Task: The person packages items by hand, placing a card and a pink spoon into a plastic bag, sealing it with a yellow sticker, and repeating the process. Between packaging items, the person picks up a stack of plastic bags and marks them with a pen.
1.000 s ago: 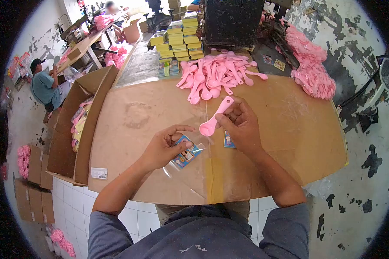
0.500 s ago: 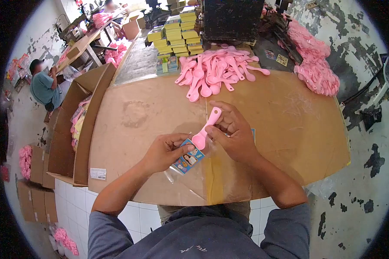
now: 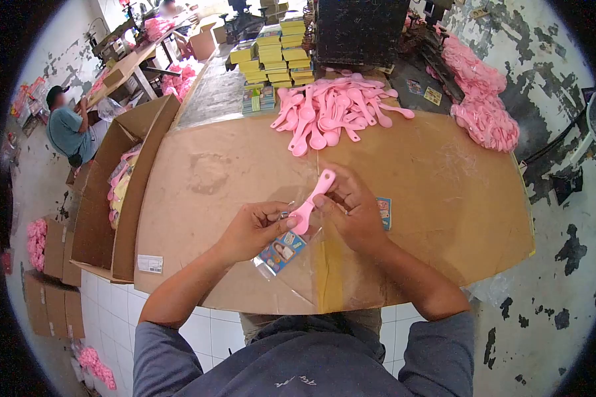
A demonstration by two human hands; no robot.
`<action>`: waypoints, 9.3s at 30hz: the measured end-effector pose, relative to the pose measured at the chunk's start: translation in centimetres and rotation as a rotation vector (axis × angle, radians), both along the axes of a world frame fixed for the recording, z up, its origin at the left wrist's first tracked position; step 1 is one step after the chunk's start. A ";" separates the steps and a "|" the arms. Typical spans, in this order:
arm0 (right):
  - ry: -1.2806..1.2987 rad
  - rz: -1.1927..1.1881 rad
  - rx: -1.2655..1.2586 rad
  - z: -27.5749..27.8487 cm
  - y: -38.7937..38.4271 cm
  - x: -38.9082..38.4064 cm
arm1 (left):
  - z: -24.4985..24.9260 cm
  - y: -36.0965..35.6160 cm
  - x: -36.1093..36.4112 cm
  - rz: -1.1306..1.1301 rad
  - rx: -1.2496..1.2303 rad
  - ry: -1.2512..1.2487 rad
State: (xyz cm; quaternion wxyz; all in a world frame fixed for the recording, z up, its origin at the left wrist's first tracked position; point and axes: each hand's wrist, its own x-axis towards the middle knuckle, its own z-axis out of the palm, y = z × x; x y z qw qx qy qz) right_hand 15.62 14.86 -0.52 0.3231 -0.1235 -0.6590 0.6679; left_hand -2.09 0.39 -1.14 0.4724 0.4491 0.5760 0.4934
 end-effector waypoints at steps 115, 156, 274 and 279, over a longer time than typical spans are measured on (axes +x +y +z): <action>-0.195 0.111 0.095 -0.1 2.4 1.5 | 0.3 -0.4 -0.1 0.175 0.230 0.032; -0.139 0.266 -0.050 0.0 0.4 1.8 | 1.3 0.2 0.1 0.114 0.280 -0.167; 0.495 1.105 0.427 9.5 -9.2 7.6 | 2.7 -3.1 -2.0 0.065 0.627 1.073; 0.394 0.957 0.298 10.5 -10.0 8.3 | 2.2 -3.3 -3.2 0.091 0.642 0.948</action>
